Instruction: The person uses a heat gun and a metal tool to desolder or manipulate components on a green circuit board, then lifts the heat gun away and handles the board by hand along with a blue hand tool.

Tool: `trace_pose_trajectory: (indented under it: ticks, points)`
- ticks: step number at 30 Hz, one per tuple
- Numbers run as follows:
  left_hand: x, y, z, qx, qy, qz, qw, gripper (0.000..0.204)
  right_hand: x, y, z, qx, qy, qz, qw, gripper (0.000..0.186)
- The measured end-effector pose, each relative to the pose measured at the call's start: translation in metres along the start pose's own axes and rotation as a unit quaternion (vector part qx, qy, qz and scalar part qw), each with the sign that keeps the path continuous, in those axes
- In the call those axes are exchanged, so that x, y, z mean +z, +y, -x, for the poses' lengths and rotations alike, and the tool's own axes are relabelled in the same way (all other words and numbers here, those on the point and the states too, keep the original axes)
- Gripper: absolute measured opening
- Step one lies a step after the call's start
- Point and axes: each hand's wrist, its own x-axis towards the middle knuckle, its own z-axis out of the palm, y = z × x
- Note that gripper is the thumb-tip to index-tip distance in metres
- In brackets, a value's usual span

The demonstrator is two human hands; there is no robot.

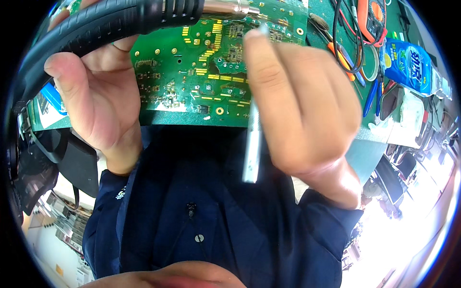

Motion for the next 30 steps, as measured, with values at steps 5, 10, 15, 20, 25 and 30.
trace_pose_trajectory:
  ticks: [5,10,15,20,25,30]
  points:
    - [-0.001,0.002,0.001,0.001,0.003,0.001,1.000,0.049,-0.011,0.010,-0.002,0.053,0.006,-0.034,0.998,0.020]
    - [-0.001,0.002,0.001,0.001,0.003,0.001,1.000,0.050,-0.016,0.009,0.002,0.044,-0.035,-0.093,0.994,0.023]
    - [-0.002,0.001,0.001,0.000,0.006,0.001,1.000,0.051,-0.015,0.010,0.000,0.020,-0.078,-0.088,0.993,0.028]
    - [0.000,0.001,0.000,0.000,0.004,-0.001,1.000,0.051,-0.013,0.008,0.000,-0.027,-0.075,-0.043,0.996,0.035]
    - [-0.002,0.001,0.001,0.000,0.010,0.000,1.000,0.052,-0.014,0.010,0.000,-0.023,-0.062,-0.029,0.997,0.036]
    - [0.001,0.000,0.000,-0.001,0.008,0.002,1.000,0.052,-0.021,0.012,0.003,0.037,-0.011,-0.074,0.996,0.025]
